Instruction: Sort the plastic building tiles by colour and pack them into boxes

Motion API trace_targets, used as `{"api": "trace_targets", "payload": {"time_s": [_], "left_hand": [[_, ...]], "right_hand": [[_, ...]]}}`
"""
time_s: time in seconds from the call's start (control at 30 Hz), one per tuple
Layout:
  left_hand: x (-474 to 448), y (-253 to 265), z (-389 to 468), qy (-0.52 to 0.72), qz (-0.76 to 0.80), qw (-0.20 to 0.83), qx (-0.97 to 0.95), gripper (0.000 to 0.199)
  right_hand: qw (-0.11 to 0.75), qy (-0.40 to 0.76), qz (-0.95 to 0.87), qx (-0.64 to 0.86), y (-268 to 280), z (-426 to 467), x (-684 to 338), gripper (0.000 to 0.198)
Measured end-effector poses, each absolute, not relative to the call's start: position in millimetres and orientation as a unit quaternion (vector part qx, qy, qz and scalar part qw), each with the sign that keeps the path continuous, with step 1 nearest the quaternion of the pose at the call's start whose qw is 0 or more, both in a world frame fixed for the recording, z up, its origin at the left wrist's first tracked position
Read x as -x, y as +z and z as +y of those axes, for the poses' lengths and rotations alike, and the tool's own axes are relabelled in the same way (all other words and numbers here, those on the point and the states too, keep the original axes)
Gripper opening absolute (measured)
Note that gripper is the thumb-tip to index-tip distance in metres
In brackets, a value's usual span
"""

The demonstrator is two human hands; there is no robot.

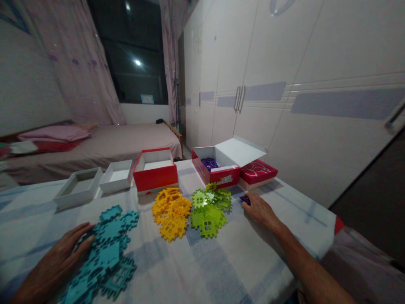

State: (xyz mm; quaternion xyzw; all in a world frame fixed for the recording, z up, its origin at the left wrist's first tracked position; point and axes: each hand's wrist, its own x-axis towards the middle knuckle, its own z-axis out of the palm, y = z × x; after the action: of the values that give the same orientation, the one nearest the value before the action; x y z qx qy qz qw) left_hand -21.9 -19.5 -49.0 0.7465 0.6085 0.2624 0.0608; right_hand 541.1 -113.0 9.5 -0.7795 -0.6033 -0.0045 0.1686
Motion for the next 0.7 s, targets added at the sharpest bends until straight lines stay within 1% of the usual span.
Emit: {"api": "trace_targets", "payload": {"time_s": [0.1, 0.2, 0.23, 0.3, 0.37, 0.43, 0.53, 0.63, 0.7], "left_hand": [[21, -49, -20, 0.270, 0.609, 0.056, -0.744, 0.060], [20, -50, -20, 0.274, 0.607, 0.052, -0.745, 0.059], [21, -50, -20, 0.273, 0.606, 0.052, -0.745, 0.059], [21, -50, -19, 0.272, 0.607, 0.051, -0.745, 0.059], [22, -52, -19, 0.273, 0.606, 0.048, -0.746, 0.057], [22, -53, -19, 0.281, 0.602, 0.044, -0.746, 0.055], [22, -53, -19, 0.288, 0.600, 0.039, -0.745, 0.053], [20, -51, -20, 0.286, 0.601, 0.040, -0.745, 0.054], [19, -50, -21, 0.287, 0.599, 0.038, -0.747, 0.054]], "right_hand": [[0.230, 0.033, -0.550, 0.802, 24, -113, -550, 0.029], [0.342, 0.123, -0.519, 0.774, 55, -95, -546, 0.025], [0.378, 0.134, -0.518, 0.756, 68, -85, -540, 0.026], [0.417, 0.097, -0.526, 0.735, 97, -57, -527, 0.027], [0.422, 0.053, -0.532, 0.732, 121, -26, -513, 0.031], [0.424, 0.023, -0.529, 0.735, 134, -1, -499, 0.039], [0.414, -0.020, -0.542, 0.731, 126, 16, -477, 0.048], [0.372, -0.050, -0.612, 0.696, 96, 9, -459, 0.037], [0.365, -0.081, -0.635, 0.676, 78, 0, -457, 0.031]]}}
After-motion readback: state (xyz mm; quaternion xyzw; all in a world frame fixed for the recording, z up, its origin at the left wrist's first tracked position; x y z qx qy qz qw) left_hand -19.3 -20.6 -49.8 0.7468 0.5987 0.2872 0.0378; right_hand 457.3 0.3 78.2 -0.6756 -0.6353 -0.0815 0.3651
